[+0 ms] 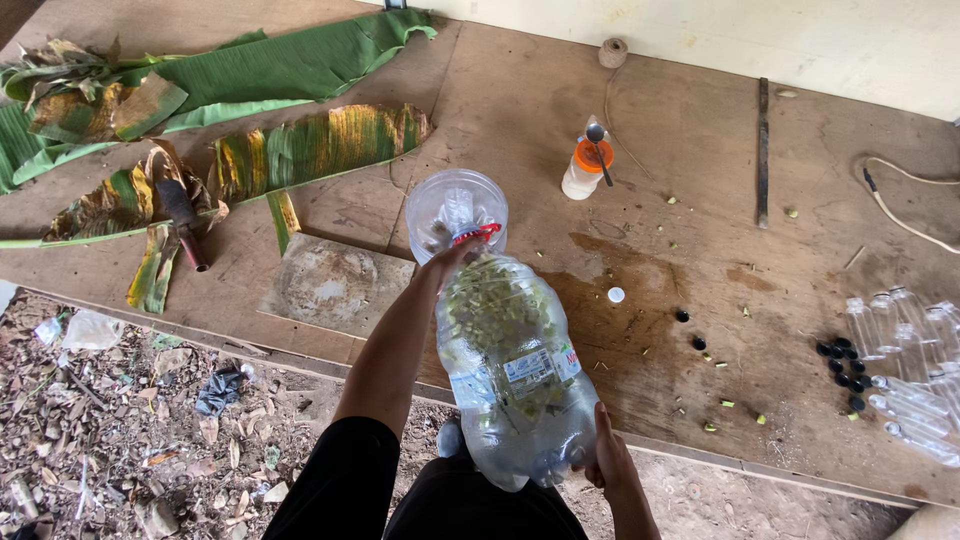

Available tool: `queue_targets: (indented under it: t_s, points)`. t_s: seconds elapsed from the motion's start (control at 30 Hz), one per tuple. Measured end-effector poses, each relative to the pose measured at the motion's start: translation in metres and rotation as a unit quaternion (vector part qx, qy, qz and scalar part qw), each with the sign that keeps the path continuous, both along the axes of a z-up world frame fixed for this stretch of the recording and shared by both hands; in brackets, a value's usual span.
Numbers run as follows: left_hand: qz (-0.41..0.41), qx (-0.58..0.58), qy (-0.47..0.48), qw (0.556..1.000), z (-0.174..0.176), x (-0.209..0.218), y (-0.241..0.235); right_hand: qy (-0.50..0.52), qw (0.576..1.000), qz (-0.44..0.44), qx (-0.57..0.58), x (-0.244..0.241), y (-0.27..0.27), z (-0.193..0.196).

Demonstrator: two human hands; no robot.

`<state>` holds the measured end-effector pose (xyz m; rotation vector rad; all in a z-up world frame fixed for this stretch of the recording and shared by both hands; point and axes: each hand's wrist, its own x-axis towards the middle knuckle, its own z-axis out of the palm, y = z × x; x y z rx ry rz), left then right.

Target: The person uses a long metal rod to crush green vegetables inside a large plastic water bottle. After crushing the contents, the person pours the mixture into a clear plastic bowl.

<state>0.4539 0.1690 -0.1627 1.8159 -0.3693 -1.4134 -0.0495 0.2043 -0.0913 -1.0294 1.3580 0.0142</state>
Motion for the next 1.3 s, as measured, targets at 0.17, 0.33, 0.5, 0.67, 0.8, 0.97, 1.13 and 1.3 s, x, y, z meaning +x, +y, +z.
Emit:
queue_targets:
  t_s: [0.17, 0.33, 0.5, 0.67, 0.8, 0.97, 1.13, 1.3]
  points:
    - [-0.004, 0.017, 0.007, 1.0, 0.006, -0.004, 0.0, 0.007, 1.0, -0.001, -0.002, -0.002, -0.001, 0.004]
    - [-0.001, 0.032, 0.014, 0.999, 0.009, -0.007, 0.005, 0.018, 1.0, -0.012, -0.009, -0.002, 0.001, 0.008]
    - [-0.005, 0.045, 0.017, 0.999, 0.012, -0.008, 0.005, 0.024, 0.999, -0.017, -0.018, -0.001, 0.0, 0.009]
    - [-0.006, 0.054, 0.017, 0.998, 0.017, -0.007, 0.005, 0.021, 0.999, -0.019, -0.023, 0.0, -0.002, 0.015]
    - [-0.005, 0.063, 0.019, 0.998, 0.022, -0.009, 0.005, 0.011, 0.999, -0.029, -0.04, -0.001, -0.004, 0.021]
    - [-0.006, 0.073, 0.022, 0.997, 0.031, -0.014, 0.006, 0.021, 0.998, -0.01, -0.05, -0.002, -0.003, 0.022]
    - [-0.01, 0.063, 0.023, 0.998, 0.034, -0.014, 0.011, 0.03, 0.998, -0.011, -0.046, -0.001, -0.002, 0.023]
    - [-0.034, 0.047, 0.03, 0.998, 0.026, -0.011, 0.005, 0.007, 0.999, -0.017, -0.046, -0.002, 0.0, 0.029]
